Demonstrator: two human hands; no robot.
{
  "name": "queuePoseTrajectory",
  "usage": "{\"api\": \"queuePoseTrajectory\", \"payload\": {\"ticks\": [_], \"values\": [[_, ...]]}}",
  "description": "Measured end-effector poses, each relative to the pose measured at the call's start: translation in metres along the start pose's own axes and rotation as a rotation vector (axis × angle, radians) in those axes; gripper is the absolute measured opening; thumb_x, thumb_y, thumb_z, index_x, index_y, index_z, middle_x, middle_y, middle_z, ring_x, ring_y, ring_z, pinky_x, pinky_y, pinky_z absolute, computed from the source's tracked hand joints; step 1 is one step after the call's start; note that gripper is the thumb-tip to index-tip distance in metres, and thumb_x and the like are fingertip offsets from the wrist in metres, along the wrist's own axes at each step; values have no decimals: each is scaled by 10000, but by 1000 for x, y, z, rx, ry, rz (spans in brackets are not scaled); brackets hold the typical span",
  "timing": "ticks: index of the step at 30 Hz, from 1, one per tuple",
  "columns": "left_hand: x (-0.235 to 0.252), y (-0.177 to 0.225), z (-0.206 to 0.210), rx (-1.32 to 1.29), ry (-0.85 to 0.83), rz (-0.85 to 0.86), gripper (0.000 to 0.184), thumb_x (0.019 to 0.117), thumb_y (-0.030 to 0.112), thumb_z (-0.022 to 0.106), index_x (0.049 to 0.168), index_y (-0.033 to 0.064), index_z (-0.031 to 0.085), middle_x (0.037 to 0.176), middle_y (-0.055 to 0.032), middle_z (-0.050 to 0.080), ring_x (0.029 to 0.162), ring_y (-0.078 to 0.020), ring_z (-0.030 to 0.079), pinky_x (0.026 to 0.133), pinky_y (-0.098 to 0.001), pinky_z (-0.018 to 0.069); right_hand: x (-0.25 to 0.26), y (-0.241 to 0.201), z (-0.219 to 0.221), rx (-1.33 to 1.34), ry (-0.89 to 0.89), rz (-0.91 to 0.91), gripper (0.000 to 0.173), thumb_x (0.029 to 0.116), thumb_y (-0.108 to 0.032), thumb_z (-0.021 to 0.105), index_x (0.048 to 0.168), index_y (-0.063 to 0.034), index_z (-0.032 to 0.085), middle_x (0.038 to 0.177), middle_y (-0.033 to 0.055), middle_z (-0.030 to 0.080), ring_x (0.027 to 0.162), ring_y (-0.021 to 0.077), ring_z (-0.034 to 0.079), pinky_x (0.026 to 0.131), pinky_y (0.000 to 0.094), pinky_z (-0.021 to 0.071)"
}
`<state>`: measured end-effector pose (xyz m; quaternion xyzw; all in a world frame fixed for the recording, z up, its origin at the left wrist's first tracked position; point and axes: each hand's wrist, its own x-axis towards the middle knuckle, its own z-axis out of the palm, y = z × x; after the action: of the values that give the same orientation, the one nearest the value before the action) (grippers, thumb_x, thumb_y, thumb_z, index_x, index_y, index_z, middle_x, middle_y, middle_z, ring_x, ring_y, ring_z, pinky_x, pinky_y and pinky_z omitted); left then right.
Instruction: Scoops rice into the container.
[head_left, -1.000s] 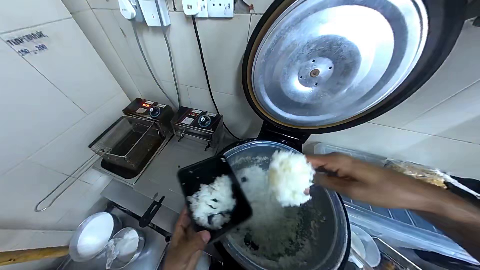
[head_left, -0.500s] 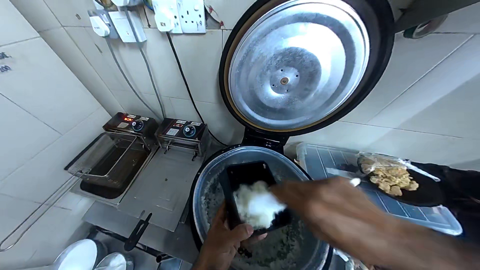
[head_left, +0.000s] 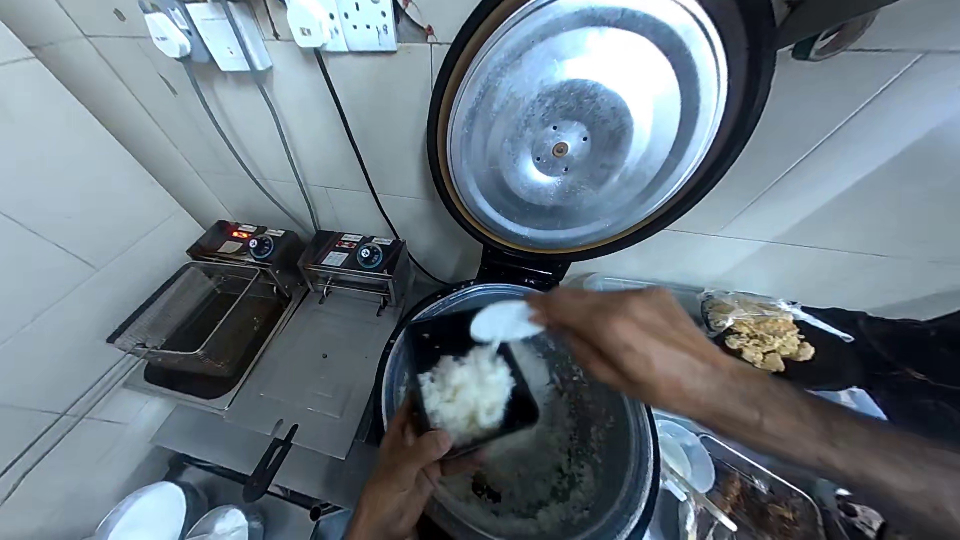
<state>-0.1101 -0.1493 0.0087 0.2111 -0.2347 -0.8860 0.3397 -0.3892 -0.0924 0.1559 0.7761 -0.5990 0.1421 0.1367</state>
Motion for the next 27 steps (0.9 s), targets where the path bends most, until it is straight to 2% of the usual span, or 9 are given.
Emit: {"api": "queuePoseTrajectory", "payload": {"ticks": [3, 6, 8, 12, 20, 22, 25, 26, 27], "values": [[-13, 18, -23, -27, 59, 191, 968, 701, 78, 920, 1487, 55, 355, 1290, -279, 619, 1072, -506, 676, 804, -704, 590, 14, 28, 30, -60, -140, 107, 267, 1027, -300, 554, 1217, -215, 722, 913, 1, 723, 669, 231, 688, 513, 475, 530], [-26, 35, -40, -95, 20, 298, 842, 738, 57, 889, 1441, 67, 428, 1275, -278, 634, 1080, -509, 675, 830, -711, 576, 12, 36, 109, -66, -650, 130, 236, 945, -114, 654, 1171, -144, 717, 1001, 125, 733, 873, 373, 704, 722, 602, 548], [-34, 40, -45, -119, -5, 339, 794, 759, 48, 870, 1428, 80, 445, 1280, -272, 636, 1095, -507, 671, 845, -716, 569, 5, 38, 170, -104, -854, 7, 243, 956, -24, 602, 1174, -71, 698, 1085, 174, 707, 967, 406, 681, 834, 605, 534], [-51, 41, -57, -97, -53, 374, 688, 803, 44, 825, 1410, 135, 515, 1289, -222, 656, 1132, -465, 670, 883, -710, 556, -3, 53, 241, -151, -899, -246, 235, 993, -11, 529, 1126, -46, 720, 1059, 167, 715, 1003, 384, 677, 907, 577, 520], [-63, 37, -70, -20, -35, 418, 657, 817, 56, 820, 1404, 153, 542, 1286, -164, 671, 1131, -372, 689, 900, -650, 578, -15, 51, 246, -20, -1198, -468, 220, 1006, -56, 557, 1132, -22, 735, 1078, 199, 714, 1050, 415, 658, 942, 621, 467], [-64, 37, -71, -9, -54, 432, 656, 825, 48, 808, 1415, 169, 547, 1294, -146, 672, 1142, -351, 688, 915, -641, 575, -19, 50, 240, 43, -1281, -347, 246, 1033, -96, 538, 1158, 18, 717, 1126, 224, 698, 1114, 419, 635, 1009, 607, 443], [-70, 38, -74, 12, -53, 448, 665, 826, 48, 804, 1422, 182, 539, 1300, -120, 674, 1144, -315, 692, 923, -614, 582, -41, 49, 234, 219, -1356, 35, 349, 1032, -264, 592, 1050, 61, 717, 1028, 247, 697, 1002, 411, 663, 932, 601, 487], [-72, 38, -75, 14, -35, 452, 667, 816, 50, 813, 1413, 182, 548, 1290, -114, 680, 1135, -304, 696, 918, -597, 590, -48, 45, 232, 210, -1381, 63, 360, 1030, -283, 591, 1004, 54, 716, 987, 236, 696, 962, 403, 666, 896, 597, 497], [-73, 38, -76, 17, -9, 456, 659, 802, 64, 826, 1394, 191, 566, 1271, -101, 693, 1118, -287, 705, 906, -574, 601, -49, 41, 230, 138, -1429, -40, 342, 1047, -253, 558, 1029, 50, 717, 1005, 240, 695, 988, 417, 659, 915, 610, 483]]}}
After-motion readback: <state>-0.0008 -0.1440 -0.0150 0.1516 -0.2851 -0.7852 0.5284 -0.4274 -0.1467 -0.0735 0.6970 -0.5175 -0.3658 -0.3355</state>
